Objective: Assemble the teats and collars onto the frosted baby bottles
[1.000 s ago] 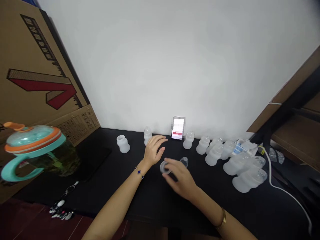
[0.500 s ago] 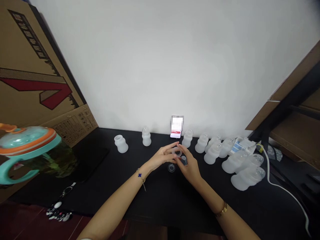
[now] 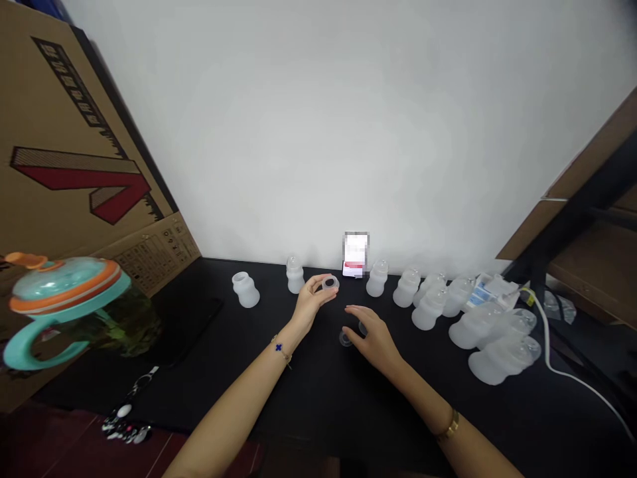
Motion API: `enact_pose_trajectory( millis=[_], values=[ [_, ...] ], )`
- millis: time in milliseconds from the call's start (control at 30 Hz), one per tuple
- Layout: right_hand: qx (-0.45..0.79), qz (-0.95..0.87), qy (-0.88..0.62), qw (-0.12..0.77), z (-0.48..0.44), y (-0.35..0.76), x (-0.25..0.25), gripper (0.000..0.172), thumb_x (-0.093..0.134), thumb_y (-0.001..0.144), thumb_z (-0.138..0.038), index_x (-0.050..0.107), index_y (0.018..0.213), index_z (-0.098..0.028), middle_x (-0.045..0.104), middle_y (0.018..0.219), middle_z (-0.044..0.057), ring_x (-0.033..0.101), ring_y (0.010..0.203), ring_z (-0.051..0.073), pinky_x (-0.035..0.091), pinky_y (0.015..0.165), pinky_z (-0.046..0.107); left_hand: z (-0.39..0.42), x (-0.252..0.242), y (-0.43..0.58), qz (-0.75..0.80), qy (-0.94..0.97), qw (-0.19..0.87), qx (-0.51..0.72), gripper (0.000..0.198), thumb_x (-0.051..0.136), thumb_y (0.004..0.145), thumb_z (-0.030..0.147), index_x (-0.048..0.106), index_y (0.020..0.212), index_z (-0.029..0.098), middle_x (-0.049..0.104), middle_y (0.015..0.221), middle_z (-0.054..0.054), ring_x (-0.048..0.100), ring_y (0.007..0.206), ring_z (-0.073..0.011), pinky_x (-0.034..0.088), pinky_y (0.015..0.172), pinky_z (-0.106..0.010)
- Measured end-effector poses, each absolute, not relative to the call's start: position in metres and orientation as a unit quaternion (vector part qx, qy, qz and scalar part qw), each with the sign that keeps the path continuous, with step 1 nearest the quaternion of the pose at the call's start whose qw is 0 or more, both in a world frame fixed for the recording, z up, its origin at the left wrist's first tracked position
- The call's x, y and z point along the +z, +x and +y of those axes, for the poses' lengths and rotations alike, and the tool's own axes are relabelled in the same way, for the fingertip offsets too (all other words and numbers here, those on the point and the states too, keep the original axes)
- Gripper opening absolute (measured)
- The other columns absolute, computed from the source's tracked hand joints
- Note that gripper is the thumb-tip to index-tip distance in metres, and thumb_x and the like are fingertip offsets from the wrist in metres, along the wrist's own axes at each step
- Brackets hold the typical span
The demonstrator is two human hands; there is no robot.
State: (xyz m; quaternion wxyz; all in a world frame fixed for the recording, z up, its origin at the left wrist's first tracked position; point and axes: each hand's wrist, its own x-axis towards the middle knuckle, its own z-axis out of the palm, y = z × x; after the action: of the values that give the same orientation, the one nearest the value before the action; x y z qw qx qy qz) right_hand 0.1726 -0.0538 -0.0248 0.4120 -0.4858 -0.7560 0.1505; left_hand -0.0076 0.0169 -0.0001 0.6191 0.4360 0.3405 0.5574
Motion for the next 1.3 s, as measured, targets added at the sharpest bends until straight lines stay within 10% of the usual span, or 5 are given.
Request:
enact_pose_trajectory(
  millis=[467, 767, 1000, 1300],
  values=[
    [0.135, -0.813, -0.473, 0.312, -0.053, 0.177, -0.013, 0.016, 0.058, 0.095, -0.026, 0.073, 0.092, -0.026, 0.079, 0.100, 0.001, 0.072, 0.104, 0.025, 0.012, 0.117, 0.071, 0.015, 0.002, -0.005, 0.364, 0.491, 0.576, 0.543, 0.047, 0.084, 0.069, 0.038, 0.064, 0.107, 0.017, 0.072, 0.106, -0.008, 0.071, 0.079, -0.0153, 0.059, 0.068, -0.025],
    [0.447, -0.467, -0.466, 0.604, -0.040, 0.200, 0.012, 0.029, 0.073, 0.082, -0.050, 0.067, 0.086, -0.022, 0.077, 0.107, 0.008, 0.071, 0.104, 0.027, 0.052, 0.098, 0.044, 0.006, 0.007, 0.001, 0.354, 0.522, 0.578, 0.517, 0.044, 0.078, 0.075, 0.045, 0.067, 0.106, 0.016, 0.073, 0.100, -0.009, 0.069, 0.074, -0.0152, 0.058, 0.062, -0.024],
    [0.549, -0.366, -0.423, 0.621, -0.038, 0.205, 0.009, 0.038, 0.083, 0.072, -0.048, 0.059, 0.084, -0.021, 0.076, 0.098, 0.005, 0.073, 0.070, 0.018, 0.061, 0.076, 0.037, -0.004, 0.010, 0.008, 0.347, 0.536, 0.603, 0.478, 0.048, 0.082, 0.070, 0.040, 0.066, 0.110, 0.017, 0.073, 0.106, -0.009, 0.072, 0.083, -0.0197, 0.057, 0.061, -0.024],
    [0.536, -0.383, -0.410, 0.631, -0.036, 0.206, 0.007, 0.036, 0.088, 0.065, -0.031, 0.065, 0.091, -0.021, 0.072, 0.118, 0.007, 0.071, 0.097, 0.020, 0.056, 0.090, 0.035, -0.006, 0.005, 0.011, 0.304, 0.530, 0.633, 0.476, 0.052, 0.089, 0.061, 0.020, 0.066, 0.107, 0.017, 0.069, 0.122, -0.011, 0.070, 0.102, -0.0229, 0.057, 0.085, -0.030]
  ],
)
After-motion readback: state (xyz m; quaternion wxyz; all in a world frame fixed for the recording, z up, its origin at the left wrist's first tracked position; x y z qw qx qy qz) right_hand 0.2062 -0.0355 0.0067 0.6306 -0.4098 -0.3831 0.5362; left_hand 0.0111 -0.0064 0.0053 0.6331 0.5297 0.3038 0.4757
